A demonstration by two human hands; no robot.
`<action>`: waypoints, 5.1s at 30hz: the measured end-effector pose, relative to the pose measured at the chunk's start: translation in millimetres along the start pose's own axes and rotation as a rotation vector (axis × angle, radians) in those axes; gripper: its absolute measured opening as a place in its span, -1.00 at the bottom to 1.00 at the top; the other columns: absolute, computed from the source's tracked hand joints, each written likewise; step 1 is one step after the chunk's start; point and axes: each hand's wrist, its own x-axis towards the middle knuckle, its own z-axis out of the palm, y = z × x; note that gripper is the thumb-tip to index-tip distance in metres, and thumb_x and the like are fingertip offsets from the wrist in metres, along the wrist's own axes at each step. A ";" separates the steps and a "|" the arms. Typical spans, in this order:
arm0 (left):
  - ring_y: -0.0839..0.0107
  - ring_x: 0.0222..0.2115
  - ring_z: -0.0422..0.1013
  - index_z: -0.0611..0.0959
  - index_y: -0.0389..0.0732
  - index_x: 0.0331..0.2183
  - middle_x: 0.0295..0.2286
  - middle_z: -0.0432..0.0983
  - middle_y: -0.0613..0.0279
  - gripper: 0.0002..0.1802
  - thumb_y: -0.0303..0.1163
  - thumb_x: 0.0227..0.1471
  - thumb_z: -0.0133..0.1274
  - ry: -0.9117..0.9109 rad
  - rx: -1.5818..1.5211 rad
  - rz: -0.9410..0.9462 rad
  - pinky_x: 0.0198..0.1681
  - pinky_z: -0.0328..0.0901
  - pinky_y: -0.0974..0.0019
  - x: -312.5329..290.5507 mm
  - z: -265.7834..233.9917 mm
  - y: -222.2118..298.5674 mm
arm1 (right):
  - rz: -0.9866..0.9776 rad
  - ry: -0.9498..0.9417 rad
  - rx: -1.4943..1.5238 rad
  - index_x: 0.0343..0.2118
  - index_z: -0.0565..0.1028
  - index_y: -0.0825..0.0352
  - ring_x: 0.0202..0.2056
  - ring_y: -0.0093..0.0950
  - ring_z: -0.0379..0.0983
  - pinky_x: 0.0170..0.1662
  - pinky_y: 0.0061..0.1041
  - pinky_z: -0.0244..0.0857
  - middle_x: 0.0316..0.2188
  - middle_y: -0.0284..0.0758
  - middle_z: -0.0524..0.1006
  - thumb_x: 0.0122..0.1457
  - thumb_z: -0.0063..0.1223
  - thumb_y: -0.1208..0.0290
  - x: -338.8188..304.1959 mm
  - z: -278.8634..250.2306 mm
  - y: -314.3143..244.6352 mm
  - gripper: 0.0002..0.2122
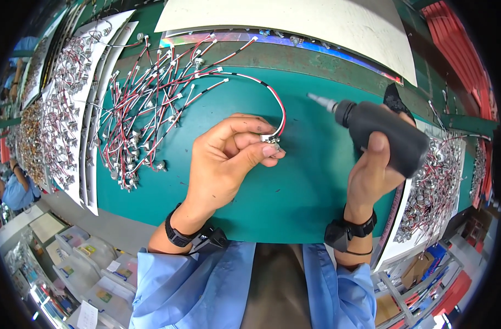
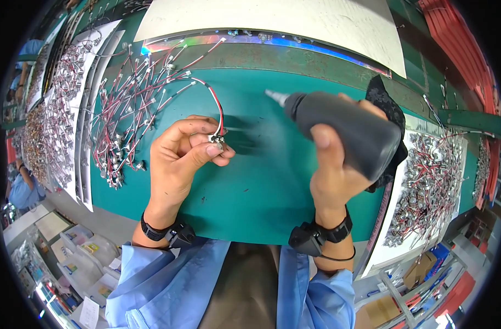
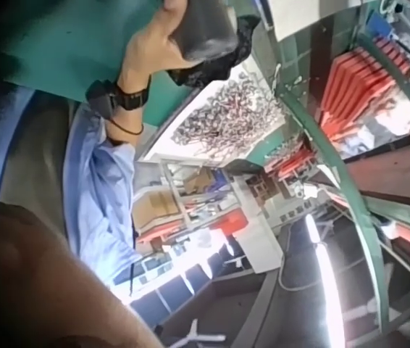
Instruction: The person picks up a wire assembly from a pile, applies glue to the connector using a squeeze bottle, and places the finished piece onto a board. This process is repeated for several assemblies, occasionally moving the pile to reach individual pieces.
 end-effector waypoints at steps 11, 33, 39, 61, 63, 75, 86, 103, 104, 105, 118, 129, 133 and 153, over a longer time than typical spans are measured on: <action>0.41 -0.42 0.44 0.44 -0.42 -0.44 -0.34 0.35 0.09 -0.87 -0.74 -0.16 -0.01 -0.101 -0.021 0.010 -0.43 0.39 0.47 -12.2 8.2 1.3 | 0.355 -0.061 0.754 -0.12 0.22 0.44 -0.40 -0.49 0.36 -0.52 -0.58 0.27 -0.30 -0.21 0.39 0.02 -0.01 0.11 23.1 30.7 -41.4 -0.49; 0.46 -0.44 0.42 0.49 -0.43 -0.39 -0.36 0.36 0.14 -0.85 -0.72 -0.14 -0.02 -0.231 -0.046 -0.069 -0.43 0.40 0.46 -18.0 15.7 0.8 | 0.490 -0.233 0.511 -0.23 0.28 0.46 -0.80 -0.76 0.01 -0.78 -0.76 -0.16 -0.62 -0.36 0.35 -0.01 0.00 0.03 7.4 69.6 -25.9 -0.49; 0.37 -0.47 0.43 0.48 -0.48 -0.39 -0.35 0.35 0.02 -0.84 -0.76 -0.16 -0.04 -0.262 -0.097 -0.090 -0.46 0.41 0.40 -17.6 14.8 -1.5 | 0.480 -0.255 0.496 -0.27 0.31 0.44 -0.79 -0.76 0.02 -0.77 -0.76 -0.16 -0.64 -0.38 0.34 -0.02 0.02 0.03 9.0 69.3 -22.6 -0.52; 0.41 -0.52 0.43 0.49 -0.43 -0.35 -0.44 0.45 0.04 -0.76 -0.56 -0.18 0.03 0.158 0.374 0.457 -0.51 0.35 0.44 25.3 -45.4 128.7 | 0.794 0.127 1.268 -0.21 0.32 0.35 -0.72 -0.68 0.05 -0.67 -0.72 -0.06 -0.34 -0.31 0.42 0.08 -0.16 -0.01 23.8 -26.8 10.2 -0.55; 0.46 -0.57 0.41 0.49 -0.43 -0.33 -0.51 0.47 0.10 -0.73 -0.50 -0.16 0.04 0.301 0.604 0.496 -0.53 0.31 0.49 78.1 -58.3 152.3 | 0.912 0.154 1.296 -0.20 0.31 0.35 -0.72 -0.68 0.06 -0.67 -0.71 -0.05 -0.34 -0.31 0.40 0.09 -0.16 -0.01 18.1 -25.5 11.6 -0.54; 0.34 -0.56 0.45 0.64 -0.20 -0.48 -0.57 0.53 0.16 -0.71 -0.20 -0.30 0.11 0.594 1.326 0.583 -0.46 0.30 0.35 350.2 -108.0 101.5 | 1.031 0.288 1.103 -0.16 0.27 0.32 -0.72 -0.69 0.09 -0.67 -0.71 -0.02 -0.37 -0.31 0.40 0.09 -0.19 -0.03 24.1 -17.5 7.2 -0.53; 0.14 -0.43 0.45 0.66 -0.05 -0.49 -0.51 0.52 0.10 -0.74 -0.21 -0.39 0.15 0.566 1.457 0.304 -0.34 0.32 0.24 367.2 -72.1 90.1 | 1.027 0.389 0.999 -0.16 0.27 0.32 -0.70 -0.69 0.13 -0.65 -0.72 0.04 -0.35 -0.30 0.39 0.10 -0.20 -0.02 31.5 -16.7 3.9 -0.54; 0.51 -0.53 0.32 0.58 -0.31 -0.40 -0.49 0.50 0.20 -0.75 -0.35 -0.16 0.10 0.168 1.380 0.317 -0.44 0.23 0.46 47.2 -62.4 170.5 | 0.857 0.215 1.037 -0.27 0.34 0.38 -0.71 -0.67 0.10 -0.66 -0.72 0.00 -0.43 -0.28 0.43 0.11 -0.15 0.07 29.6 -23.2 25.9 -0.61; 0.50 -0.53 0.33 0.57 -0.31 -0.39 -0.48 0.50 0.20 -0.76 -0.36 -0.15 0.09 0.142 1.440 0.254 -0.46 0.23 0.46 20.1 -64.9 161.3 | 0.844 0.211 1.029 -0.28 0.34 0.38 -0.71 -0.67 0.09 -0.66 -0.72 -0.01 -0.44 -0.29 0.42 0.11 -0.14 0.07 29.1 -23.0 24.2 -0.62; 0.48 -0.54 0.33 0.56 -0.30 -0.39 -0.49 0.48 0.19 -0.77 -0.39 -0.17 0.11 0.180 1.354 0.207 -0.47 0.23 0.43 -6.9 -74.5 147.2 | 0.836 0.193 1.031 -0.29 0.35 0.38 -0.71 -0.66 0.09 -0.66 -0.72 -0.02 -0.45 -0.29 0.42 0.11 -0.14 0.08 27.9 -18.9 23.5 -0.62; 0.28 -0.57 0.33 0.50 -0.30 -0.42 -0.49 0.35 0.16 -0.76 -0.44 -0.22 0.14 0.683 1.460 0.162 -0.52 0.23 0.33 -93.9 -88.0 27.6 | 0.849 0.113 1.055 -0.33 0.36 0.34 -0.70 -0.66 0.06 -0.66 -0.72 -0.05 -0.49 -0.32 0.42 0.11 -0.12 0.11 19.7 -14.0 23.0 -0.67; 0.41 -0.70 0.27 0.46 -0.25 -0.43 -0.62 0.36 0.21 -0.78 -0.42 -0.19 0.13 0.820 1.233 0.153 -0.63 0.19 0.37 -67.7 -71.0 -18.8 | 0.867 0.128 1.098 -0.38 0.37 0.26 -0.72 -0.67 0.14 -0.67 -0.73 0.00 -0.52 -0.37 0.44 0.13 -0.15 0.12 19.6 -23.2 23.7 -0.73; 0.63 -0.67 0.27 0.40 -0.25 -0.29 -0.48 0.41 0.27 -0.73 -0.47 -0.12 0.06 0.605 0.697 0.078 -0.66 0.16 0.61 -80.0 -91.3 -3.9 | 0.877 0.171 1.121 -0.45 0.35 0.20 -0.73 -0.71 0.14 -0.68 -0.73 0.00 -0.57 -0.44 0.41 0.13 -0.15 0.13 21.1 -20.4 27.4 -0.77; 0.17 -0.28 0.40 0.35 -0.38 -0.14 -0.27 0.36 0.05 -0.63 -0.42 0.00 -0.09 0.287 -0.081 0.025 -0.36 0.40 0.37 -44.1 11.8 12.0 | 0.933 0.205 1.122 -0.51 0.35 0.19 -0.70 -0.72 0.08 -0.62 -0.72 -0.03 -0.62 -0.52 0.35 0.09 -0.11 0.07 27.6 -24.9 18.1 -0.73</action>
